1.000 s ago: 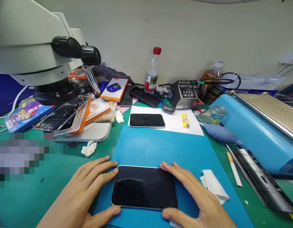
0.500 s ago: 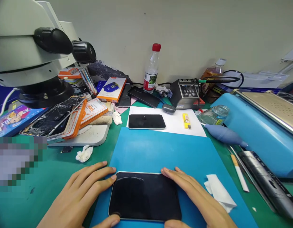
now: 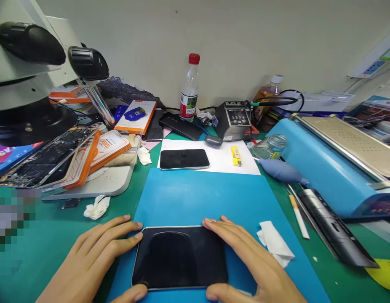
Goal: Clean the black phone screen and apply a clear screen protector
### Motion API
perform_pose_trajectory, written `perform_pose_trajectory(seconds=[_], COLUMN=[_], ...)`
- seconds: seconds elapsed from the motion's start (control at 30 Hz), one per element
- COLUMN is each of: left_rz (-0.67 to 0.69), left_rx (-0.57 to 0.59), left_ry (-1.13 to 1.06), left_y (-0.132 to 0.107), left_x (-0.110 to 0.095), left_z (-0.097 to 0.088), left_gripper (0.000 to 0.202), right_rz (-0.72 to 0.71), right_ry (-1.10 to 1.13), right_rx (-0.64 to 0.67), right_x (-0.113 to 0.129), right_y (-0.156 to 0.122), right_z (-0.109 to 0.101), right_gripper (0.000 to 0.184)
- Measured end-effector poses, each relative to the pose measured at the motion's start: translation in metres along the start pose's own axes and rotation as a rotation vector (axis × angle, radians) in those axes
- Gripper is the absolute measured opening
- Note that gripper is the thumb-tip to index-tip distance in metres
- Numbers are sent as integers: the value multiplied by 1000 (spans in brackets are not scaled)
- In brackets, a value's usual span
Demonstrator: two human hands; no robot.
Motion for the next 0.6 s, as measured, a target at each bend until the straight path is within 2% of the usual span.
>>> perform_pose_trajectory(seconds=[0.13,0.3,0.6], left_rz=[-11,-177,-169], left_rx=[-20,-11,77], left_ry=[-26,-119,-144], left_y=[-5,-14,-24], left_x=[1,8,20], left_z=[3,11,21], left_gripper=[57,53,65], right_rz=[84,110,91], right_ry=[68,145,191], right_rx=[75,113,115], right_x=[11,21,27], right_y=[2,2,5], right_z=[-2,-3,-4], right_gripper=[78,80,78])
Point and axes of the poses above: each hand's wrist, its own y-axis towards the middle knuckle, its own z-axis out of the palm, x = y × z, the point moved 8 cm from there along y, towards the middle knuckle, and after that the axes turned 8 degrees about -z, right-handed, at the moved point
